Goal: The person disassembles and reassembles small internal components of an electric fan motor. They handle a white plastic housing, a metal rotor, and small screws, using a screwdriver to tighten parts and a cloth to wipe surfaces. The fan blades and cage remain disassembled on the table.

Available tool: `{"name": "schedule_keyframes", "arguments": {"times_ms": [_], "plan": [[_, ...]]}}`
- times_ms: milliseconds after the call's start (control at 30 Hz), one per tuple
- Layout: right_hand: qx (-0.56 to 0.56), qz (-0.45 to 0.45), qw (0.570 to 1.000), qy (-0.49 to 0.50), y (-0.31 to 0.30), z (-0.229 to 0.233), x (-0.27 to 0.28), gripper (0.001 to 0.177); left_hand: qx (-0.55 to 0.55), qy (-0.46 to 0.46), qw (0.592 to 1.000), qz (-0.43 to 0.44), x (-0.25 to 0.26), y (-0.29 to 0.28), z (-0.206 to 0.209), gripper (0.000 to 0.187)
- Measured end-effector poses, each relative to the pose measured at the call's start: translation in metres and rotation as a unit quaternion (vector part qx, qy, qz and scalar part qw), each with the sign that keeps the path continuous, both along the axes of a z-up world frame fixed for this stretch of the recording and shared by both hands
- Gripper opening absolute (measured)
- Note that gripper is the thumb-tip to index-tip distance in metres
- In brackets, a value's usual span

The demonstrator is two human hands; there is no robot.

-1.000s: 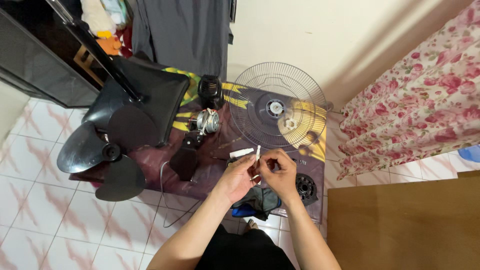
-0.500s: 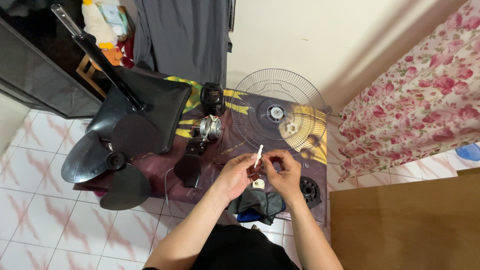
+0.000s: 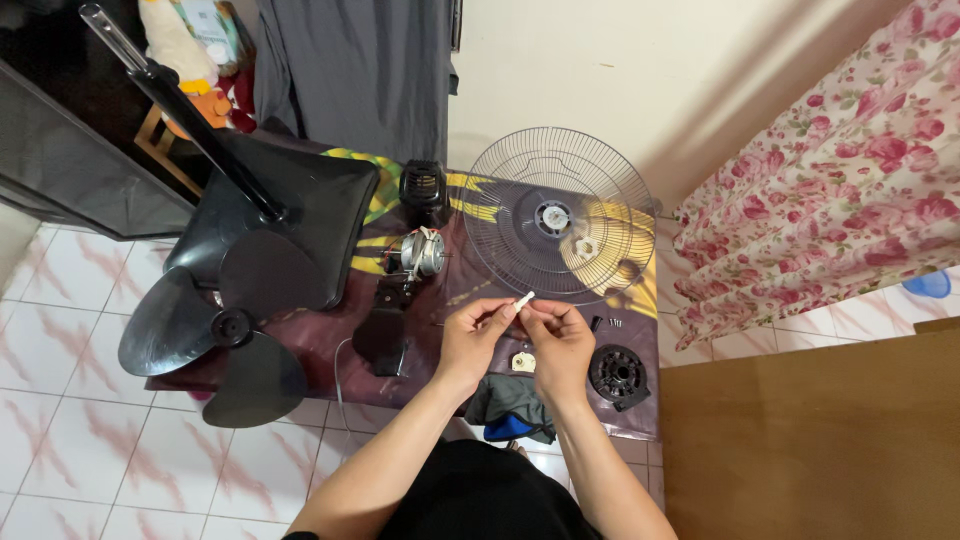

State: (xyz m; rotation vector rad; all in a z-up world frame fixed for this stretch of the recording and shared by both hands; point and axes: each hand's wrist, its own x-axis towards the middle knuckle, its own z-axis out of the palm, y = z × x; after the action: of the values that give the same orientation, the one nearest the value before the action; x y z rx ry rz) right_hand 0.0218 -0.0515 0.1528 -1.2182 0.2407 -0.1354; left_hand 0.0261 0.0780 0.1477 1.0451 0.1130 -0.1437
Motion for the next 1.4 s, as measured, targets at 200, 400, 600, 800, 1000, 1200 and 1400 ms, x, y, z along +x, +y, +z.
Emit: {"name": "schedule_keyframes", "arguments": {"times_ms": [200,400,600,800,1000,1200,1400], "plan": [[0.078,0.029,0.996,0.042,0.006,-0.005,-0.005,0.020,0.149,-0.069,0.986,0.042,-0.005,0.013,-0.007,0.021],[-0.015,0.052,0.998,-0.012,0.007,-0.017,-0.001,0.021,0.164,-0.116,0.979,0.041,-0.008,0.027,-0.004,0.017],[-0.065,0.060,0.996,-0.022,0.017,-0.025,-0.004,0.020,0.233,-0.136,0.963,0.019,-0.008,0.048,-0.004,0.013],[-0.108,0.073,0.991,-0.011,0.031,-0.037,-0.004,0.021,0.195,-0.088,0.976,-0.044,0.001,0.069,-0.012,0.014],[-0.035,0.069,0.997,-0.005,0.042,-0.058,-0.011,0.021,0.242,-0.123,0.962,-0.040,-0.001,0.080,-0.022,0.012],[-0.055,0.052,0.997,0.018,0.039,-0.091,-0.018,0.020,0.264,-0.053,0.959,-0.086,-0.002,0.080,-0.047,0.014],[-0.080,0.041,0.995,0.050,0.022,-0.134,-0.016,0.017,0.291,-0.049,0.952,-0.085,0.004,0.064,-0.087,0.014]]}}
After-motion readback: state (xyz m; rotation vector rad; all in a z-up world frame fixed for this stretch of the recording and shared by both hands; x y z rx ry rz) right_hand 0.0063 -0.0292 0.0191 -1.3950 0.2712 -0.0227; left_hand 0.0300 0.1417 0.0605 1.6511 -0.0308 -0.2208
